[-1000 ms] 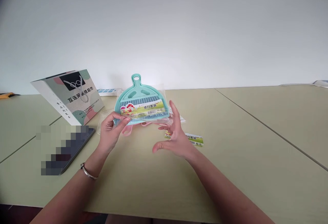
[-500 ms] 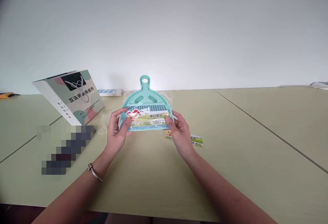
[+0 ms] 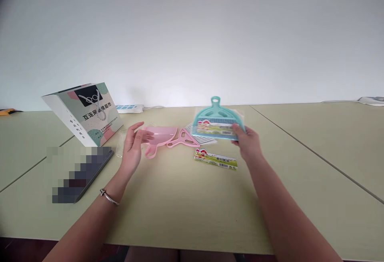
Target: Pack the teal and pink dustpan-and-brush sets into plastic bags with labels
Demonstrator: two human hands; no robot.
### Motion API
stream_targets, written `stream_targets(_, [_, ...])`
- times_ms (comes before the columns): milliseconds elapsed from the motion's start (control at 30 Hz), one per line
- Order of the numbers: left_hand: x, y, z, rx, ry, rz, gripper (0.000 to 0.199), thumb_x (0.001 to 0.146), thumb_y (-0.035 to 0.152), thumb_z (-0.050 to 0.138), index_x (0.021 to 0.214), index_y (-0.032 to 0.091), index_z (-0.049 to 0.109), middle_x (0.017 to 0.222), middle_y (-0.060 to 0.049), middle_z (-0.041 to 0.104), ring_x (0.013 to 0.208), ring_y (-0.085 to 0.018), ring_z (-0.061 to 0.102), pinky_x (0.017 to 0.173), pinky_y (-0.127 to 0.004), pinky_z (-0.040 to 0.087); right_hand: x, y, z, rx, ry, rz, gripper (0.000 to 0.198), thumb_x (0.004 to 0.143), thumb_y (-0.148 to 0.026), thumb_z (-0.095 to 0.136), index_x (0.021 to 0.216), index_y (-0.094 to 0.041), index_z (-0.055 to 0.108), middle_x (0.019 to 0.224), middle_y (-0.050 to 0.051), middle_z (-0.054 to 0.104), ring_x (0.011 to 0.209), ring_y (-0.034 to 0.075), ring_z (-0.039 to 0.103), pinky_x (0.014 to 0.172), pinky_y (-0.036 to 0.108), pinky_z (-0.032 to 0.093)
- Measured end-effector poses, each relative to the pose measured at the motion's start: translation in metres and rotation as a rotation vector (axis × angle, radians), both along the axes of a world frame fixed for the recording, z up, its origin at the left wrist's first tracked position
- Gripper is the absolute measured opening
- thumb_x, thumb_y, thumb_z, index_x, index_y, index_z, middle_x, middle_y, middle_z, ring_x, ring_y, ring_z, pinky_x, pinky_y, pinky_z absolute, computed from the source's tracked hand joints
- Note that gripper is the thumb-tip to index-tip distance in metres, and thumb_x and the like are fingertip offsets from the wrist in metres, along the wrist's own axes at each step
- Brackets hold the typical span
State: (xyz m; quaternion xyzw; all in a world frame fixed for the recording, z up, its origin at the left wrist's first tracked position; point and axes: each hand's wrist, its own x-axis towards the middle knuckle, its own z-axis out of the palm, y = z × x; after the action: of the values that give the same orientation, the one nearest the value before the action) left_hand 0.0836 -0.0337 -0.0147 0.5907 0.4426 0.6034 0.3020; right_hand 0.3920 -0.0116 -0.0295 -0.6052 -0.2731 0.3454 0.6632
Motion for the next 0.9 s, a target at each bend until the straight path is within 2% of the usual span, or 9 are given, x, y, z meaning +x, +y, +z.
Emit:
stream_targets(100, [-0.011,0.009,0.001,-0.074,0.022,0.196,0.034,0.085,0.04,0.045,0.111,0.019,0.046,0.082,-0.004,0.064,0.077,-0.017,0.062,0.072,-0.031,0.046,0.041,0.005,-0.005,-0.064,-0.042,-0.191,0.013,0.073,-0.021,0.064,0.066,-0.015,0.055,0.063,-0.001,0.052,0.051,0.007,0.046,0.044,0.019,0.042])
stream_targets(167, [-0.015,0.012,0.0,-0.174,0.137,0.235,0.033,0.084,0.037,0.044,0.11,0.019,0.046,0.081,-0.003,0.063,0.076,-0.017,0.062,0.069,-0.029,0.045,0.06,0.006,-0.011,-0.121,-0.063,-0.271,0.014,0.074,-0.019,0.063,0.066,-0.015,0.052,0.064,-0.001,0.051,0.049,0.007,0.046,0.046,0.021,0.044])
stream_targets(333, [-0.014,0.009,-0.004,-0.336,0.564,0.205,0.03,0.08,0.04,0.045,0.1,0.02,0.055,0.08,-0.004,0.061,0.077,-0.021,0.059,0.07,-0.033,0.043,0.087,0.009,-0.031,-0.291,-0.188,-0.339,0.013,0.073,-0.023,0.065,0.072,-0.014,0.056,0.061,-0.001,0.048,0.046,0.01,0.044,0.047,0.027,0.044])
stream_targets(433, [-0.011,0.004,-0.007,-0.423,0.844,0.153,0.04,0.081,0.045,0.043,0.109,0.019,0.053,0.1,-0.011,0.06,0.094,-0.026,0.058,0.077,-0.035,0.043,0.096,0.011,-0.039,-0.419,-0.317,-0.334,0.019,0.074,-0.03,0.063,0.078,-0.011,0.061,0.06,0.003,0.051,0.049,0.014,0.048,0.05,0.03,0.043])
stream_targets(500, [-0.009,0.0,-0.009,-0.477,0.93,0.135,0.05,0.079,0.051,0.043,0.115,0.017,0.05,0.113,-0.015,0.055,0.105,-0.031,0.055,0.082,-0.038,0.042,0.1,0.013,-0.041,-0.504,-0.423,-0.322,0.024,0.074,-0.034,0.061,0.079,-0.011,0.064,0.063,0.007,0.055,0.055,0.019,0.053,0.054,0.033,0.043])
stream_targets(600, [-0.006,-0.002,-0.012,-0.526,0.922,0.13,0.056,0.075,0.056,0.047,0.116,0.019,0.05,0.119,-0.017,0.053,0.107,-0.034,0.055,0.083,-0.04,0.042,0.104,0.014,-0.041,-0.578,-0.581,-0.28,0.023,0.072,-0.034,0.061,0.075,-0.012,0.065,0.072,0.013,0.06,0.075,0.027,0.057,0.066,0.038,0.042])
stream_targets(700, [-0.007,0.0,-0.014,-0.441,0.833,0.136,0.04,0.072,0.046,0.056,0.102,0.02,0.056,0.105,-0.013,0.062,0.095,-0.029,0.06,0.077,-0.037,0.044,0.103,0.014,-0.043,-0.564,-0.698,-0.265,0.019,0.068,-0.031,0.064,0.076,-0.015,0.064,0.089,0.018,0.06,0.1,0.034,0.05,0.081,0.044,0.036])
stream_targets(800, [-0.01,0.005,-0.013,-0.309,0.759,0.201,0.021,0.076,0.034,0.053,0.087,0.018,0.061,0.091,-0.012,0.064,0.088,-0.027,0.061,0.079,-0.039,0.045,0.095,0.012,-0.044,-0.498,-0.743,-0.331,0.032,0.064,-0.03,0.07,0.09,-0.014,0.062,0.113,0.028,0.049,0.115,0.039,0.038,0.086,0.048,0.031])
stream_targets(900, [-0.014,0.008,-0.008,-0.196,0.677,0.253,0.025,0.082,0.033,0.046,0.09,0.017,0.063,0.095,-0.011,0.062,0.087,-0.023,0.062,0.083,-0.038,0.047,0.081,0.01,-0.037,-0.371,-0.759,-0.452,0.046,0.066,-0.024,0.069,0.108,-0.011,0.054,0.125,0.032,0.035,0.12,0.041,0.033,0.087,0.05,0.03])
